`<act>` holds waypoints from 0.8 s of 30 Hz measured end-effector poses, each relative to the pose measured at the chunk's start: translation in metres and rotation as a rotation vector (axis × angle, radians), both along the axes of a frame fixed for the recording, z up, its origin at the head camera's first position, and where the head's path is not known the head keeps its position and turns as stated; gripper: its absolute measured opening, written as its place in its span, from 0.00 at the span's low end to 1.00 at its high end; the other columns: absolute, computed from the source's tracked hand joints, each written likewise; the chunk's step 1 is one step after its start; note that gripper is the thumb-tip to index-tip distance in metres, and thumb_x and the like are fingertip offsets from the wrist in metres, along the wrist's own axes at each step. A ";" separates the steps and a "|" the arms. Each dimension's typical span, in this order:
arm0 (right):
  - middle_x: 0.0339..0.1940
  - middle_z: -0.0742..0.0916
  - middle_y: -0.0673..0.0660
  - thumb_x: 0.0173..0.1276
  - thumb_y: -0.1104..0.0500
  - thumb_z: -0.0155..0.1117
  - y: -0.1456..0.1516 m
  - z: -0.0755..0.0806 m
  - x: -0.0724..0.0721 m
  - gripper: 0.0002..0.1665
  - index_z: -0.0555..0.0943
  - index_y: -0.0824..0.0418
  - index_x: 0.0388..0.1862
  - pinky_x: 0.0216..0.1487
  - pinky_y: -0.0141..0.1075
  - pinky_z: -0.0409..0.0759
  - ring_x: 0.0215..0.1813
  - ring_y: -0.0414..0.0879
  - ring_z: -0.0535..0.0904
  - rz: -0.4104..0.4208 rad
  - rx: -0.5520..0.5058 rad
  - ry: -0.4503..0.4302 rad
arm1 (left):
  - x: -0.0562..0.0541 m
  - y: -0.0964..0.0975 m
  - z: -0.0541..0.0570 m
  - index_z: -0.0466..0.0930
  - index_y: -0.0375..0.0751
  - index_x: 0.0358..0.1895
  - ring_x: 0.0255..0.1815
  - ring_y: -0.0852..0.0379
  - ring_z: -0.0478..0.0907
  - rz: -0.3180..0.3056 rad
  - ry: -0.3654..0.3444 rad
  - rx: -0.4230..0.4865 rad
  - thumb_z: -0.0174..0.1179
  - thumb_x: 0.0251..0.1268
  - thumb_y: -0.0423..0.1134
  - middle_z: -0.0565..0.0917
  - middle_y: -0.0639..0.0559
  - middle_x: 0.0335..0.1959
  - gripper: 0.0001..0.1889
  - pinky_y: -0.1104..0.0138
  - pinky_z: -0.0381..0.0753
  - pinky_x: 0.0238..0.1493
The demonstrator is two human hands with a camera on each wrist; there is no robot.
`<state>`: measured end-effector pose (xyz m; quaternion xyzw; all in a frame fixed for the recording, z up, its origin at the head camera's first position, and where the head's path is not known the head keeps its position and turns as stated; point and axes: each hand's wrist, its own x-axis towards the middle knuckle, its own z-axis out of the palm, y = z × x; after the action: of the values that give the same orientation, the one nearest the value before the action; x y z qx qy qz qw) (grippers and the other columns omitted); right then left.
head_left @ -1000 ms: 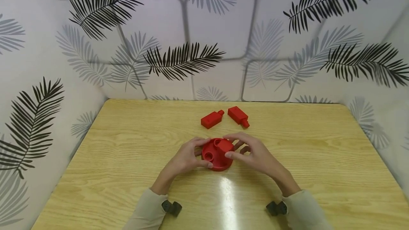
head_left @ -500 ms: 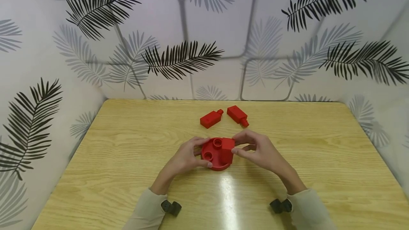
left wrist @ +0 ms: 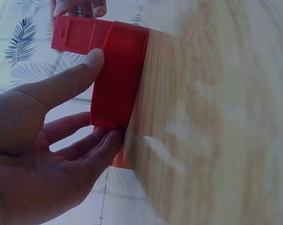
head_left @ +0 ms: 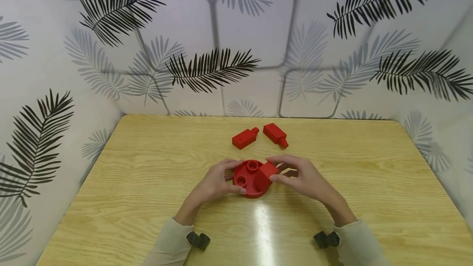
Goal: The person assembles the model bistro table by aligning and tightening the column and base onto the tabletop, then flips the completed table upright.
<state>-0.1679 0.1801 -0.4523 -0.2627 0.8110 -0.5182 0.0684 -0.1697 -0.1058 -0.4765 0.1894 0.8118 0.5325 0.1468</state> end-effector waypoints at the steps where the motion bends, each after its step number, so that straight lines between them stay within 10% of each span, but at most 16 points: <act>1: 0.56 0.87 0.56 0.66 0.60 0.76 0.001 0.000 0.000 0.25 0.83 0.60 0.62 0.50 0.43 0.88 0.49 0.50 0.85 0.001 -0.001 0.000 | 0.000 0.000 0.000 0.69 0.30 0.73 0.67 0.40 0.74 -0.001 0.001 0.000 0.79 0.52 0.29 0.74 0.38 0.65 0.42 0.56 0.78 0.66; 13: 0.43 0.87 0.54 0.61 0.58 0.81 -0.002 0.003 0.003 0.19 0.83 0.59 0.47 0.46 0.39 0.89 0.43 0.48 0.86 -0.028 -0.006 0.000 | 0.000 -0.001 -0.001 0.70 0.31 0.73 0.67 0.40 0.74 0.002 0.011 -0.001 0.79 0.52 0.29 0.75 0.38 0.65 0.43 0.55 0.78 0.65; 24: 0.42 0.84 0.51 0.61 0.55 0.81 -0.004 0.002 0.005 0.29 0.85 0.59 0.61 0.47 0.40 0.89 0.43 0.47 0.83 0.057 0.036 0.048 | 0.000 0.000 0.000 0.71 0.32 0.73 0.67 0.41 0.75 0.007 0.031 -0.034 0.80 0.51 0.31 0.75 0.39 0.64 0.43 0.55 0.78 0.66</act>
<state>-0.1628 0.1757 -0.4504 -0.2968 0.8138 -0.4950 0.0682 -0.1695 -0.1061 -0.4762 0.1923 0.8235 0.5161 0.1358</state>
